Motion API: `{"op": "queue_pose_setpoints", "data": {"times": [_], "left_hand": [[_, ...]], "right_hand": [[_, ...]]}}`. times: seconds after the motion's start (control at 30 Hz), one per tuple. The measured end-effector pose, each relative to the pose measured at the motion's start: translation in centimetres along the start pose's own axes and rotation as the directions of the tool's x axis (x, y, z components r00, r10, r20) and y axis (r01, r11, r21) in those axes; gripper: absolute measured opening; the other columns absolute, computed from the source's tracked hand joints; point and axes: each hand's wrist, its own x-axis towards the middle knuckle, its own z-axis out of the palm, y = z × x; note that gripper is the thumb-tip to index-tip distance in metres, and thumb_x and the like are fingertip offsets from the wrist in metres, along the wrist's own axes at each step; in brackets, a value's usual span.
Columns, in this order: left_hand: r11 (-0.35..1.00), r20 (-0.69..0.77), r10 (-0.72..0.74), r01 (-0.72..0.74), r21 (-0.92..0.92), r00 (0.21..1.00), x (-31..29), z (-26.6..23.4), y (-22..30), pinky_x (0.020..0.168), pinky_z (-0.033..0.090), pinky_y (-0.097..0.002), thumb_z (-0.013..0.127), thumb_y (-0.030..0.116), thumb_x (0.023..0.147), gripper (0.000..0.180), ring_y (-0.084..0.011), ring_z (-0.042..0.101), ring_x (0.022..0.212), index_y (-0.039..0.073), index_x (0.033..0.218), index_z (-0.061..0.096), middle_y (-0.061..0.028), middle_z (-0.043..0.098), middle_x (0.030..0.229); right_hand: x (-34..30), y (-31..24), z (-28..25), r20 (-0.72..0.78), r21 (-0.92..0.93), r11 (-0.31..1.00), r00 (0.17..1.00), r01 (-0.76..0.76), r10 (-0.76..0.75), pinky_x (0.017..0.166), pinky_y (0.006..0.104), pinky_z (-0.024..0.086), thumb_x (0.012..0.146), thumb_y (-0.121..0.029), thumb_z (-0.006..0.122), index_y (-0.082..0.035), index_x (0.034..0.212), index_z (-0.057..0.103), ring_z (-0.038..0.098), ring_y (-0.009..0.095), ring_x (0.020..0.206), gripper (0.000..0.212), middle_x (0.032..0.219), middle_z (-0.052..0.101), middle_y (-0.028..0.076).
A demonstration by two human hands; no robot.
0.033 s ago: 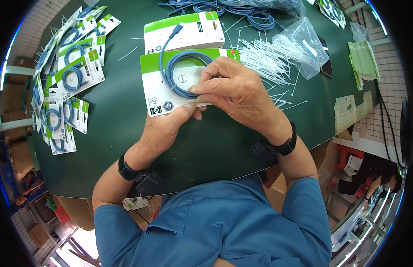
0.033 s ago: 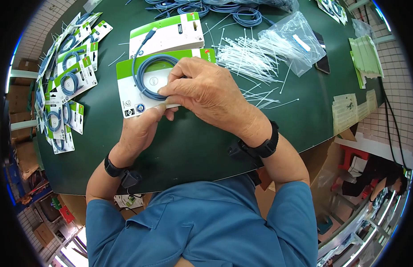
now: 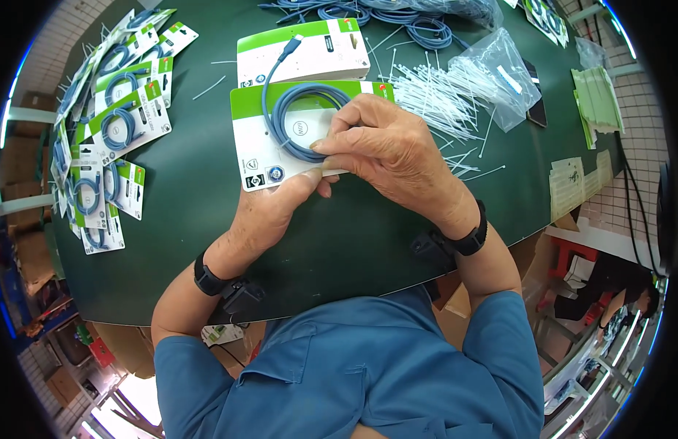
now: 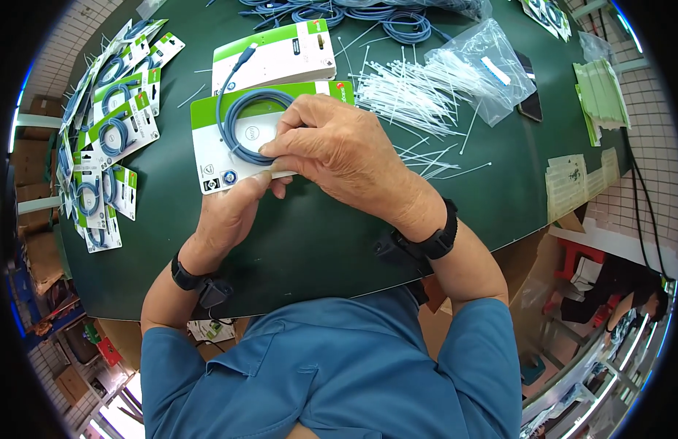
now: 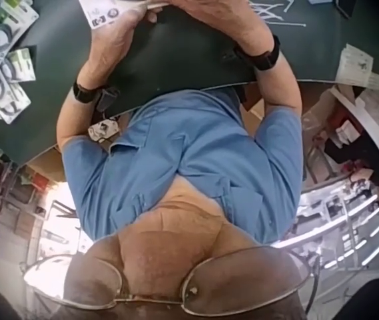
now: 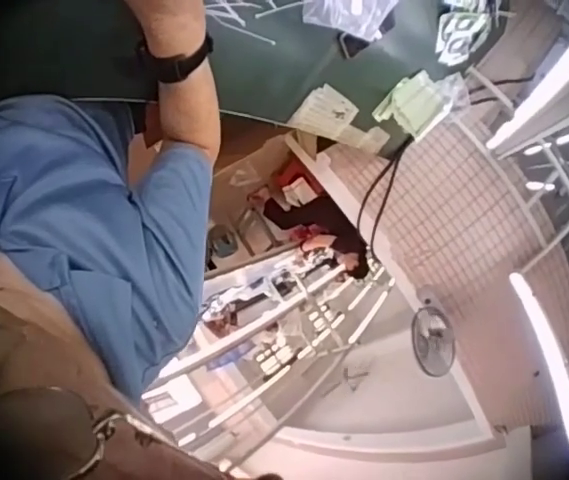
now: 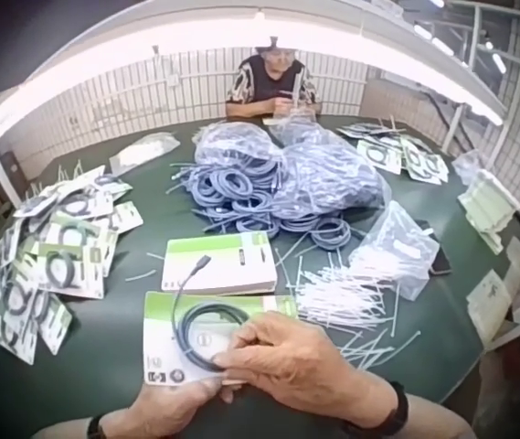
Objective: The person picks up a coiled cable, aligns it onto a cardboard backing, and secures it by threading two plastic ties through the holes and tightening them by hand. After checking the attachment, they set the packaged cable aside and reach for another cable to repeat the process.
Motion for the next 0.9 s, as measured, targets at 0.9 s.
{"op": "queue_pose_setpoints", "data": {"times": [0.9], "left_hand": [[0.984,-0.198,-0.179,0.173,-0.05,0.964,2.0,-0.8,0.2,0.036,0.041,-0.0209,0.065,0.025,0.103,0.033,-0.0062,0.055,0.049,-0.001,0.123,0.059,-0.0054,0.067,0.086]], "right_hand": [[-0.1,0.4,2.3,0.093,0.125,0.976,0.981,-0.18,0.169,0.061,0.0228,0.054,0.079,0.001,0.087,-0.003,0.108,0.08,0.068,0.01,0.072,0.03,0.095,0.076,0.007]]}}
